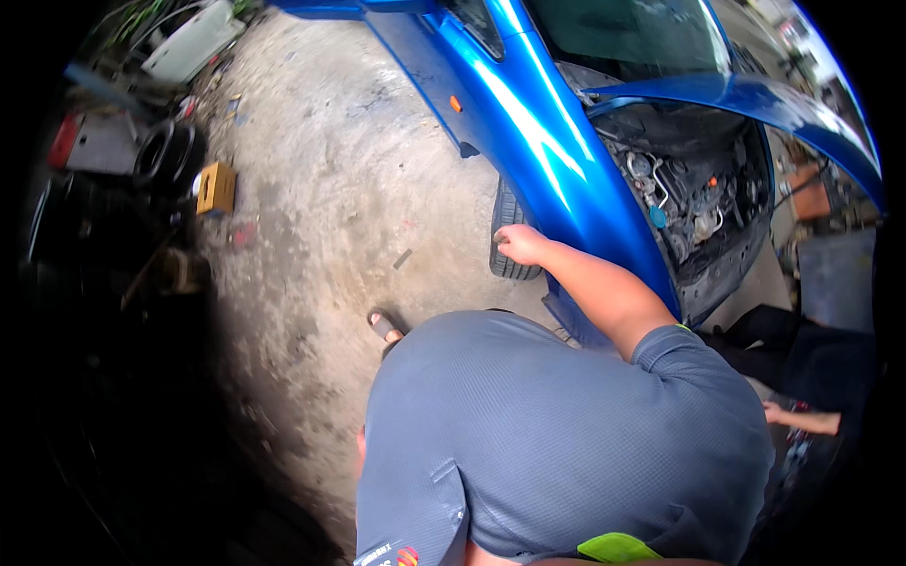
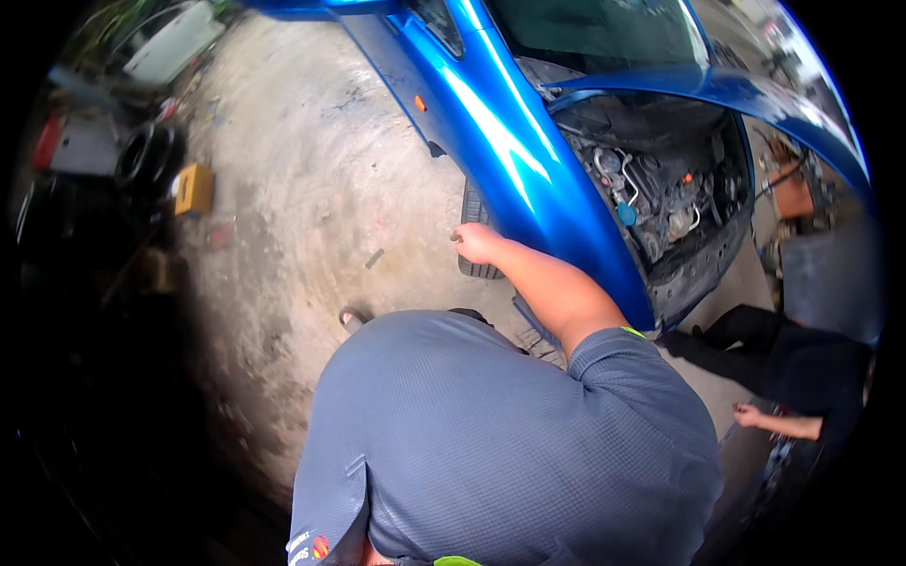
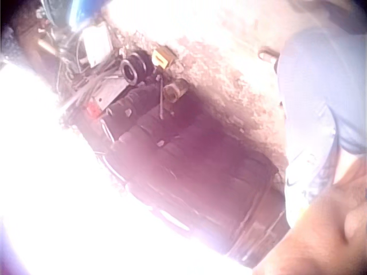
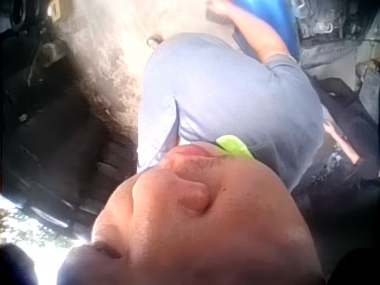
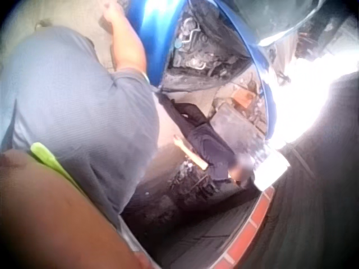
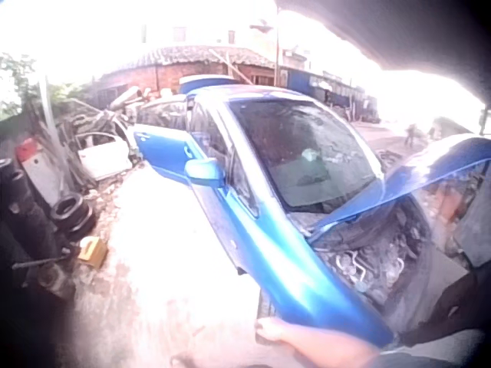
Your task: The person works on a blue car with the hood open, focusing on the front wheel area. They use a screwdriver to adjust or remove parts near the wheel well and tire, then walk around the vehicle while another person works nearby.
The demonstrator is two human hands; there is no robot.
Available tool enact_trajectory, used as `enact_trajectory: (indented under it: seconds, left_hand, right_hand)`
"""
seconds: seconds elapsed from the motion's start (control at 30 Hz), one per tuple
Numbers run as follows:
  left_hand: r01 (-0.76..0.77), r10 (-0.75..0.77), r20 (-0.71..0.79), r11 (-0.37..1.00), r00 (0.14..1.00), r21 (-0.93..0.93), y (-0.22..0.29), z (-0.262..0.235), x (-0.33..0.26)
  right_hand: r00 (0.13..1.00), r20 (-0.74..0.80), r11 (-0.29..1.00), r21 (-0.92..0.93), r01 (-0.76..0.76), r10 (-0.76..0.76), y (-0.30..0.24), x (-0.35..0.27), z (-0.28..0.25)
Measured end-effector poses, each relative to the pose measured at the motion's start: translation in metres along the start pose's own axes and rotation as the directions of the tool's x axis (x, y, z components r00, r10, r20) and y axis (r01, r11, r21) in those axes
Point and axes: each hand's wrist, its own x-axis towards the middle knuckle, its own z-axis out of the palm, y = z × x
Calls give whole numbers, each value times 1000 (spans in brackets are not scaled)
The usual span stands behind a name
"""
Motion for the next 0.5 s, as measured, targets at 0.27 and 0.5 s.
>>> enact_trajectory:
  seconds: [0.27,0.5]
  left_hand:
    - [-166,122,167,943,978,288,107,-172,196]
    - [-146,54,241,911,969,386,276,-294,371]
  right_hand:
    - [865,-174,881,43,-471,471,53,-8,118]
    - [879,137,885,-167,-434,457,68,-83,258]
